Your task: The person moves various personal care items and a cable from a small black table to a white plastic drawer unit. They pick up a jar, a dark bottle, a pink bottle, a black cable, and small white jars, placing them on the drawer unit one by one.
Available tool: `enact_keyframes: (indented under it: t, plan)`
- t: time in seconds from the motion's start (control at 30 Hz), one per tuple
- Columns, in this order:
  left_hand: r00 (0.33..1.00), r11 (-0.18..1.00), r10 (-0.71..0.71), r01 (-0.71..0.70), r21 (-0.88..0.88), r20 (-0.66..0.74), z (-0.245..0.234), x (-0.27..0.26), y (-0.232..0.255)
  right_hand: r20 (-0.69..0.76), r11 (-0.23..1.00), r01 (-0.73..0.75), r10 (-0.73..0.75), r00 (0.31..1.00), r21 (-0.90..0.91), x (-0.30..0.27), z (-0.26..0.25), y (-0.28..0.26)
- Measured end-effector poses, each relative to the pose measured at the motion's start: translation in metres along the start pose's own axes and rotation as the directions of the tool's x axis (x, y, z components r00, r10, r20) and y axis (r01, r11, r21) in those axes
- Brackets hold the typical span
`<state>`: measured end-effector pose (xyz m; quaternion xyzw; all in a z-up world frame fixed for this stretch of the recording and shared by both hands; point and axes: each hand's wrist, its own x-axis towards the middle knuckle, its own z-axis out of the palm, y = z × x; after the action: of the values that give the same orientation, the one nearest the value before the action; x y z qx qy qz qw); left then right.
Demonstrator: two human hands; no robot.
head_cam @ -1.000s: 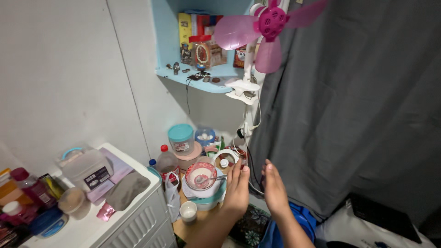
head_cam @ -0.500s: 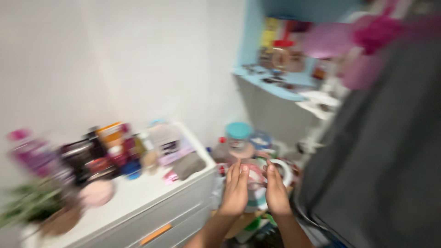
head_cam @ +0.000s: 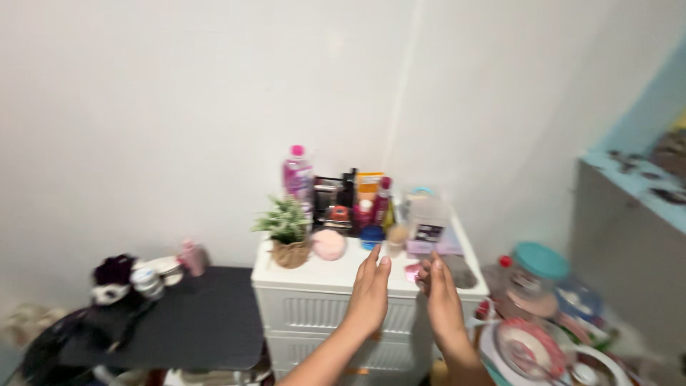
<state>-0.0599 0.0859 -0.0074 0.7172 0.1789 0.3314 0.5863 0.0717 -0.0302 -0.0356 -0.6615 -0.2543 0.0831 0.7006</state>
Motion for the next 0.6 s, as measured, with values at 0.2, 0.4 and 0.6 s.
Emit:
enact_keyframes:
  t: [0.2,0.4,0.6]
  plan:
    - [0.995,1.0,-0.03,0.03,-0.005,-0.091,-0.031,-0.003,-0.001,0.061,0.996,-0.053,0.057,0.997,-0.076,0.0,0.035,-0.003]
    - [0.995,0.999,-0.047,0.046,-0.014,-0.088,-0.036,-0.008,-0.003,0.095,0.994,-0.069,0.078,0.992,-0.086,-0.012,0.041,-0.017]
    - [0.99,0.995,-0.098,0.098,-0.001,-0.102,-0.04,-0.021,-0.004,0.123,0.995,-0.097,0.101,0.987,-0.035,-0.024,0.042,-0.02]
